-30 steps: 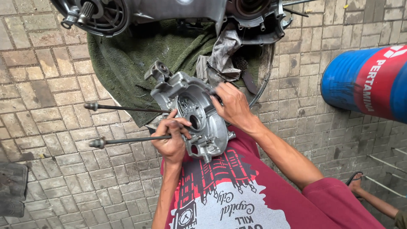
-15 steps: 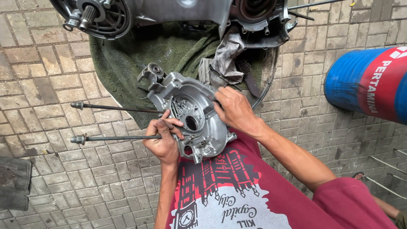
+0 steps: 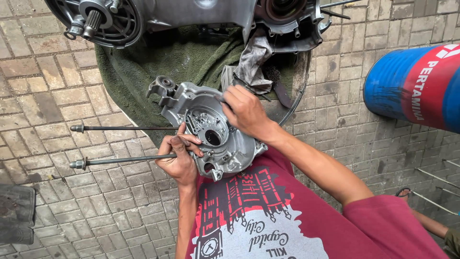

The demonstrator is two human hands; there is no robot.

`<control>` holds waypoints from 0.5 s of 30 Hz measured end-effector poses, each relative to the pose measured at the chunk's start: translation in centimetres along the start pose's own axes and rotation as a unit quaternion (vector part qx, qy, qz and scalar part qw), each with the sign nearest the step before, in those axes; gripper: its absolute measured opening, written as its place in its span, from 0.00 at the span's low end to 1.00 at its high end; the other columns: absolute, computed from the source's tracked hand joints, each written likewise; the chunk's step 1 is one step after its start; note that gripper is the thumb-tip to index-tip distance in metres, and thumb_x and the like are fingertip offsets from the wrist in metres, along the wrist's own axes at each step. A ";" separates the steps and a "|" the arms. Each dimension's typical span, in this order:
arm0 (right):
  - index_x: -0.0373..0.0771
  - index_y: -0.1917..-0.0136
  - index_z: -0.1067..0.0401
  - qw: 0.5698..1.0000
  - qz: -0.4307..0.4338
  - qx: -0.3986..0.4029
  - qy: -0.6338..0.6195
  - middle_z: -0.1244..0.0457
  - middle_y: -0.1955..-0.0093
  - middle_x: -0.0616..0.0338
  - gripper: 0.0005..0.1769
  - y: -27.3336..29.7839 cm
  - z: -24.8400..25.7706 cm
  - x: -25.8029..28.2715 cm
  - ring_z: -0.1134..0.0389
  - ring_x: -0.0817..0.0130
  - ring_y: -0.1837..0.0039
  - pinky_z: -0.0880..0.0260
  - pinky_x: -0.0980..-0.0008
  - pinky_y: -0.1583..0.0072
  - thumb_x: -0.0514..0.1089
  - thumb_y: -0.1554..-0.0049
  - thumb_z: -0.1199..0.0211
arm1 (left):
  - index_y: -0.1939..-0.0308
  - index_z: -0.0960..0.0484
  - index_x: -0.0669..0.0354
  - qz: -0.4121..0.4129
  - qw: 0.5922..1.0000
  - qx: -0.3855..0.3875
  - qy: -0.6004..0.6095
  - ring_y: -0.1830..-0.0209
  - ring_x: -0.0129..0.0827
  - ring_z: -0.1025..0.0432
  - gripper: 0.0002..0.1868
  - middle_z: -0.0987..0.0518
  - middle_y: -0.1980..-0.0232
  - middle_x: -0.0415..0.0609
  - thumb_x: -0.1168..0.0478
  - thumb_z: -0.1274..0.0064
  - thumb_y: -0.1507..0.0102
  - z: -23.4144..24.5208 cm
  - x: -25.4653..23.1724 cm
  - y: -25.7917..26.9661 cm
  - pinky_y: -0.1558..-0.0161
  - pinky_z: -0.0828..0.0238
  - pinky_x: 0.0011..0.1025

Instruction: The person scrubs a disassembled motorcycle engine casing with a wire brush, focusing on the interior surfaces and crevices. They rotate the part to access different areas while working over a collection basin.

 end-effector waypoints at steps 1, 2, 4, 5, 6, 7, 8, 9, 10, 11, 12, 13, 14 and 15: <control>0.42 0.59 0.32 1.000 0.000 -0.001 0.000 0.41 0.63 0.61 0.05 -0.3 1.2 0.5 0.36 0.64 0.58 0.32 0.69 0.54 0.35 0.41 0.40 | 0.75 0.32 0.57 -0.001 1.000 0.001 0.000 0.89 0.27 0.29 0.22 0.25 0.83 0.51 0.56 0.59 0.25 0.1 0.3 -0.1 0.33 0.31 0.45; 0.40 0.59 0.33 1.000 0.018 0.000 0.009 0.42 0.63 0.59 0.06 -0.6 2.1 1.4 0.36 0.60 0.57 0.31 0.66 0.54 0.36 0.41 0.39 | 0.76 0.32 0.58 -0.005 1.000 -0.005 0.006 0.88 0.29 0.29 0.23 0.27 0.85 0.51 0.56 0.60 0.25 0.6 0.5 -0.2 0.33 0.31 0.45; 0.39 0.59 0.35 0.999 0.038 0.001 0.016 0.43 0.63 0.57 0.07 -0.2 3.8 2.3 0.35 0.55 0.56 0.31 0.62 0.54 0.37 0.41 0.38 | 0.77 0.33 0.59 -0.010 1.000 -0.014 0.011 0.86 0.31 0.28 0.24 0.29 0.88 0.51 0.57 0.61 0.25 1.8 1.1 -0.3 0.34 0.31 0.45; 0.39 0.60 0.35 0.999 0.030 0.034 0.015 0.43 0.63 0.57 0.07 0.6 3.9 2.1 0.35 0.55 0.56 0.31 0.61 0.54 0.37 0.43 0.37 | 0.77 0.33 0.59 -0.007 1.000 -0.010 0.014 0.87 0.31 0.28 0.24 0.29 0.89 0.51 0.57 0.61 0.25 2.4 1.5 -0.2 0.34 0.30 0.46; 0.39 0.60 0.34 0.997 0.023 0.067 0.015 0.42 0.63 0.57 0.08 1.4 4.1 1.8 0.35 0.55 0.56 0.31 0.60 0.54 0.37 0.45 0.36 | 0.76 0.33 0.59 -0.004 1.000 -0.007 0.018 0.88 0.30 0.29 0.24 0.29 0.89 0.52 0.57 0.62 0.24 2.9 1.9 -0.2 0.35 0.30 0.46; 0.39 0.60 0.34 0.997 0.026 0.068 0.015 0.42 0.63 0.57 0.08 1.5 3.5 1.6 0.35 0.55 0.56 0.31 0.60 0.54 0.37 0.45 0.36 | 0.76 0.33 0.59 -0.006 1.000 -0.009 0.018 0.88 0.30 0.29 0.24 0.29 0.89 0.52 0.57 0.62 0.24 3.0 2.0 -0.1 0.35 0.30 0.46; 0.39 0.60 0.35 0.998 0.022 0.062 0.015 0.43 0.63 0.57 0.08 1.6 2.9 1.4 0.35 0.55 0.56 0.31 0.59 0.54 0.39 0.45 0.35 | 0.77 0.33 0.59 -0.005 1.000 -0.007 0.021 0.88 0.30 0.29 0.25 0.29 0.89 0.52 0.56 0.62 0.24 3.2 2.2 -0.1 0.35 0.30 0.46; 0.40 0.60 0.35 0.998 0.018 0.055 0.015 0.43 0.63 0.56 0.09 1.7 2.4 1.2 0.35 0.54 0.56 0.31 0.59 0.54 0.40 0.45 0.35 | 0.77 0.33 0.59 -0.004 1.000 -0.004 0.025 0.89 0.30 0.29 0.25 0.29 0.89 0.52 0.56 0.62 0.24 3.3 2.3 -0.1 0.35 0.30 0.46; 0.40 0.60 0.35 0.998 0.020 0.057 0.012 0.43 0.63 0.56 0.09 1.2 1.9 1.3 0.35 0.54 0.56 0.31 0.59 0.54 0.40 0.45 0.35 | 0.77 0.33 0.59 -0.005 1.000 -0.007 0.022 0.89 0.30 0.29 0.25 0.29 0.89 0.52 0.56 0.62 0.24 3.3 2.4 -0.1 0.35 0.30 0.46; 0.38 0.60 0.35 0.999 0.016 0.031 0.002 0.43 0.63 0.55 0.09 0.6 1.9 1.3 0.35 0.53 0.56 0.31 0.58 0.54 0.39 0.45 0.35 | 0.76 0.33 0.59 -0.008 1.000 -0.008 0.030 0.87 0.30 0.28 0.25 0.29 0.89 0.51 0.56 0.63 0.24 3.3 2.5 -0.1 0.35 0.30 0.46; 0.37 0.59 0.35 1.000 0.012 0.003 -0.009 0.43 0.63 0.54 0.09 -0.1 1.8 1.5 0.35 0.51 0.56 0.31 0.57 0.53 0.38 0.45 0.35 | 0.76 0.34 0.58 -0.014 0.999 -0.008 0.035 0.85 0.30 0.27 0.25 0.29 0.89 0.51 0.55 0.65 0.24 3.5 2.5 -0.3 0.35 0.30 0.46; 0.37 0.59 0.35 1.000 0.016 0.002 -0.013 0.43 0.63 0.54 0.09 -0.1 1.9 1.8 0.35 0.51 0.56 0.31 0.57 0.53 0.38 0.45 0.35 | 0.76 0.34 0.58 -0.017 0.999 -0.011 0.032 0.85 0.30 0.27 0.25 0.29 0.89 0.51 0.55 0.65 0.24 3.5 2.2 -0.2 0.35 0.30 0.46; 0.37 0.59 0.34 0.999 0.010 -0.010 -0.033 0.43 0.64 0.54 0.08 -0.1 2.3 1.9 0.35 0.50 0.57 0.31 0.56 0.54 0.37 0.46 0.34 | 0.74 0.33 0.60 -0.002 0.998 -0.054 0.023 0.80 0.34 0.24 0.25 0.28 0.87 0.53 0.55 0.67 0.23 4.1 2.4 0.1 0.36 0.29 0.45; 0.37 0.58 0.33 0.998 0.005 -0.022 -0.053 0.43 0.64 0.54 0.08 -0.1 2.7 1.9 0.36 0.50 0.58 0.32 0.55 0.54 0.37 0.46 0.33 | 0.73 0.32 0.61 0.012 0.995 -0.098 0.014 0.74 0.37 0.21 0.25 0.27 0.86 0.56 0.55 0.68 0.23 4.6 2.5 0.4 0.36 0.28 0.45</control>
Point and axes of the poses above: each hand's wrist, its own y-axis away from the middle knuckle, its own z-axis out of the back of the hand, x = y × z, the point moved 9 cm from there along -y, towards the middle knuckle
